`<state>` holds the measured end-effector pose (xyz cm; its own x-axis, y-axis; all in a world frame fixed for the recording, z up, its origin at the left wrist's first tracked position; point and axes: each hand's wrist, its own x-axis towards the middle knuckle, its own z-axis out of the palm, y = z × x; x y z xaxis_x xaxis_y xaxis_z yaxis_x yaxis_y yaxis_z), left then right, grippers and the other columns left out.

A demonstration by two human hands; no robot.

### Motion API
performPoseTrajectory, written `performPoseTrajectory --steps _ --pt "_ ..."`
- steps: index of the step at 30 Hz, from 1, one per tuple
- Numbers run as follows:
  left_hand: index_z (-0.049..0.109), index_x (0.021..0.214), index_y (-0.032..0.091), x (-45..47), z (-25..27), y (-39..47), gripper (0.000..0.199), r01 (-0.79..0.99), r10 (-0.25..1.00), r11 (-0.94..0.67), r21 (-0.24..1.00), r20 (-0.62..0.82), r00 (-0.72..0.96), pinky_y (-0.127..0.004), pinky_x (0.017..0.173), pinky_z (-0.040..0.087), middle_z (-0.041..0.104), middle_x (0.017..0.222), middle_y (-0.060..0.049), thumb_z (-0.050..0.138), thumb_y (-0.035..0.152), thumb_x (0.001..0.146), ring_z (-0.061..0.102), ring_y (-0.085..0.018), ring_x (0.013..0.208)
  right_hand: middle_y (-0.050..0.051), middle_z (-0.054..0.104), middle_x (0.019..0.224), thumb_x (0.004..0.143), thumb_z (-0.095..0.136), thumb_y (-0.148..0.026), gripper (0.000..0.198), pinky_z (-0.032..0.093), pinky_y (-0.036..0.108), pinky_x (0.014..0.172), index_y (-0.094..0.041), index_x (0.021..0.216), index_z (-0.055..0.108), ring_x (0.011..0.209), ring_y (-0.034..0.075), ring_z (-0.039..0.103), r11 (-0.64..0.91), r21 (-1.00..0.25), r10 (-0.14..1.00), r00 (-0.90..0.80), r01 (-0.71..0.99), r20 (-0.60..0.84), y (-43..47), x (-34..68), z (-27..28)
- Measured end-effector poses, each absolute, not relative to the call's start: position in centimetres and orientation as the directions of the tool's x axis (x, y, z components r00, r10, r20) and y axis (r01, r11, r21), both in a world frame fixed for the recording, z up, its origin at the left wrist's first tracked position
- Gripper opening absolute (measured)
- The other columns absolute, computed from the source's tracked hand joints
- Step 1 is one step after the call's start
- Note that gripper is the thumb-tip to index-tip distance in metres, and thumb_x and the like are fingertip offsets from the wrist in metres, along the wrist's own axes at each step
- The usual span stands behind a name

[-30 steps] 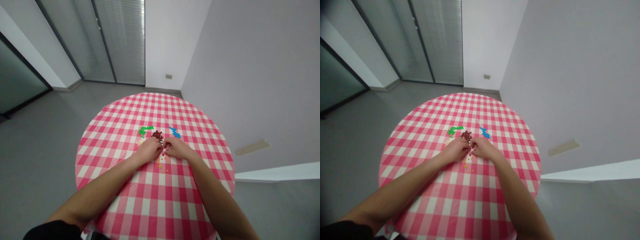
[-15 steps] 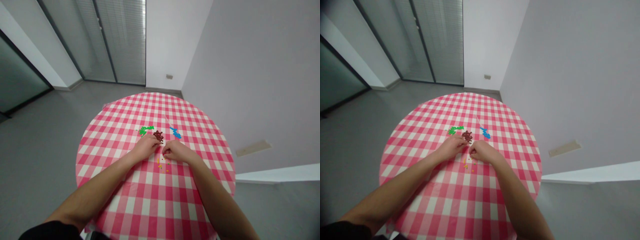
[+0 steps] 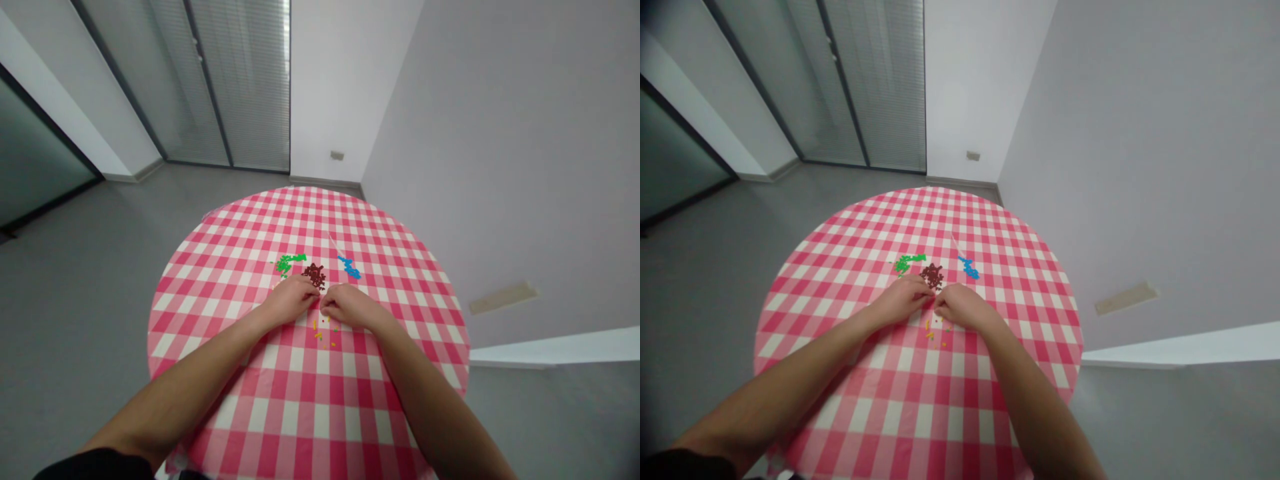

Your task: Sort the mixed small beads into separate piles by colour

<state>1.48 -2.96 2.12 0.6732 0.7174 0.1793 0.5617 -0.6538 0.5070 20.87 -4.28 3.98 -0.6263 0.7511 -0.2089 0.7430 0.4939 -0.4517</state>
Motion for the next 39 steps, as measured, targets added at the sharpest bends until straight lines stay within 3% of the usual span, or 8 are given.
performPoseTrajectory --steps 4,8,11,15,24,28,34,39 --pt "0.077 0.091 0.017 1.4 2.5 -3.1 0.02 0.562 0.722 -0.64 0.524 0.159 0.674 -0.031 0.078 0.045 0.073 0.087 -0.006 0.057 0.013 0.091 0.063 -0.019 0.085 0.008 0.07 0.084 0.09 0.055 -0.015 0.018 0.034 0.027 0.064 -0.014 0.08 0.07 0.073 0.017 0.057 0.515 -0.381 0.766 -0.612 0.768 -0.198 -4.6 20.6 3.7" --pt "0.077 0.091 0.019 1.2 2.6 -3.0 0.02 0.552 0.725 -0.636 0.539 0.172 0.667 -0.032 0.08 0.046 0.073 0.089 -0.005 0.057 0.015 0.091 0.063 -0.019 0.085 0.008 0.069 0.09 0.094 0.052 -0.018 0.017 0.037 0.027 0.068 -0.015 0.088 0.067 0.08 0.018 0.058 0.497 -0.453 0.785 -0.606 0.74 -0.13 -4.2 21.5 3.5" --pt "0.077 0.09 0.021 1.0 2.6 -2.9 0.02 0.566 0.745 -0.615 0.549 0.169 0.645 -0.033 0.08 0.047 0.074 0.088 -0.005 0.057 0.018 0.093 0.063 -0.019 0.084 0.008 0.069 0.089 0.093 0.049 -0.015 0.018 0.037 0.026 0.069 -0.015 0.085 0.065 0.079 0.017 0.058 0.404 -0.487 0.862 -0.5 0.774 -0.081 -3.4 23.1 3.6" --pt "0.077 0.093 0.022 0.9 2.7 -2.8 0.02 0.562 0.741 -0.615 0.553 0.163 0.651 -0.034 0.08 0.047 0.074 0.086 -0.005 0.057 0.019 0.093 0.063 -0.019 0.083 0.006 0.068 0.078 0.091 0.048 -0.013 0.023 0.035 0.026 0.064 -0.015 0.073 0.063 0.07 0.016 0.056 0.304 -0.48 0.899 -0.414 0.823 -0.142 -2.6 24.6 3.7" --pt "0.076 0.094 0.021 0.8 3.0 -2.9 0.02 0.563 0.74 -0.608 0.56 0.143 0.657 -0.033 0.082 0.047 0.075 0.09 -0.005 0.056 0.019 0.093 0.064 -0.019 0.086 0.01 0.073 0.089 0.095 0.05 -0.021 0.028 0.038 0.028 0.07 -0.016 0.079 0.072 0.082 0.02 0.062 0.326 -0.375 0.925 -0.374 0.868 -0.061 -2.3 24.2 2.8" --pt "0.075 0.095 0.022 0.7 3.0 -2.9 0.02 0.572 0.756 -0.587 0.573 0.138 0.639 -0.033 0.084 0.047 0.075 0.093 -0.004 0.055 0.02 0.093 0.064 -0.019 0.086 0.009 0.074 0.086 0.095 0.051 -0.021 0.028 0.04 0.027 0.069 -0.017 0.079 0.073 0.078 0.019 0.063 0.306 -0.394 0.934 -0.353 0.867 -0.052 -2.3 24.6 3.4" --pt "0.075 0.095 0.022 0.7 3.0 -2.9 0.021 0.581 0.769 -0.579 0.573 0.145 0.623 -0.033 0.085 0.047 0.075 0.096 -0.003 0.054 0.018 0.092 0.064 -0.018 0.086 0.004 0.076 0.088 0.081 0.061 -0.014 0.018 0.044 0.025 0.071 -0.019 0.084 0.078 0.078 0.018 0.066 0.426 -0.55 0.791 -0.591 0.719 -0.159 -3.7 23.7 4.7" --pt "0.075 0.094 0.02 0.7 2.9 -2.9 0.024 0.579 0.762 -0.587 0.566 0.146 0.63 -0.033 0.083 0.047 0.075 0.096 -0.004 0.052 0.016 0.09 0.065 -0.02 0.088 0.005 0.076 0.084 0.074 0.064 -0.013 0.019 0.043 0.025 0.065 -0.02 0.085 0.079 0.072 0.017 0.065 0.503 -0.533 0.714 -0.675 0.68 -0.186 -5.0 21.7 4.6"
